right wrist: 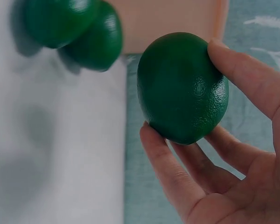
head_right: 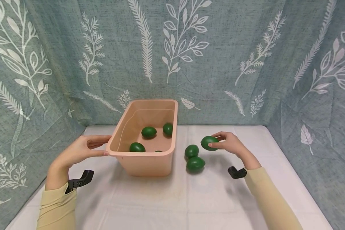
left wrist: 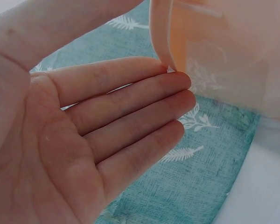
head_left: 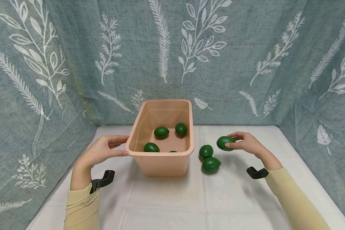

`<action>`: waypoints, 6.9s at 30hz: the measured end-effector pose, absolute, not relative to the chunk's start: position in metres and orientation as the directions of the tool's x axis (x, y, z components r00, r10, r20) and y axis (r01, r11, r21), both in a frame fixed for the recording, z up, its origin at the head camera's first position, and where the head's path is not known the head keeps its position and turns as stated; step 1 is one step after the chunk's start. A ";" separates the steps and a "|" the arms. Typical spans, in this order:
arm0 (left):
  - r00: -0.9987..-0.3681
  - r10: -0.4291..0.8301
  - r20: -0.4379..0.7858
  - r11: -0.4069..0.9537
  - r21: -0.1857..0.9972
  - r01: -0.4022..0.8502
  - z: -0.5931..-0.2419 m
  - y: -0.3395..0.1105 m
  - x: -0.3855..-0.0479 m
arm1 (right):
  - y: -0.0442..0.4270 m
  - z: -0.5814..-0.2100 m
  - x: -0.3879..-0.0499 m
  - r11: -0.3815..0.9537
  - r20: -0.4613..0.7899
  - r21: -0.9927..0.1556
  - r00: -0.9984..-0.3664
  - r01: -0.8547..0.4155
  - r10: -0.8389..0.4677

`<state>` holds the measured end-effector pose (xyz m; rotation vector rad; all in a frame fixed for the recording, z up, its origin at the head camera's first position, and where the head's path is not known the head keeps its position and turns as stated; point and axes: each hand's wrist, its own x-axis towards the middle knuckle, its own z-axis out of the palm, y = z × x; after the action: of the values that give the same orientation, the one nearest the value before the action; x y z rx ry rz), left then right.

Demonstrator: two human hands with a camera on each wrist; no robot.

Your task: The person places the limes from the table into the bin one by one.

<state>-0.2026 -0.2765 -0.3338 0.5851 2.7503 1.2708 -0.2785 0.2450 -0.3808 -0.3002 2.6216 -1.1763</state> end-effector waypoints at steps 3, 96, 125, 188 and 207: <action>-0.929 0.357 0.103 0.588 0.748 0.308 -0.333 -0.276 -0.202 | 0.241 -0.369 -0.280 0.660 -0.131 -0.745 -0.947 -0.100 -0.292; -0.935 0.344 0.088 0.591 0.753 0.288 -0.335 -0.277 -0.202 | 0.175 -0.319 -0.284 0.576 0.029 -0.774 -0.924 -0.262 -0.381; -0.937 0.338 0.091 0.577 0.766 0.282 -0.337 -0.278 -0.202 | 0.206 -0.423 -0.261 0.590 -0.063 -0.794 -0.946 -0.146 -0.319; -0.935 0.344 0.083 0.565 0.777 0.277 -0.338 -0.278 -0.203 | 0.202 -0.387 -0.254 0.573 -0.085 -0.811 -0.944 -0.120 -0.318; -0.939 0.335 0.075 0.580 0.769 0.268 -0.337 -0.277 -0.204 | 0.183 -0.312 -0.280 0.639 -0.053 -0.745 -0.938 -0.192 -0.343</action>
<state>-0.2041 -0.2775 -0.3374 0.5207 2.7228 1.3046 -0.2799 0.1832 -0.3125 -0.4402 2.6692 -1.1795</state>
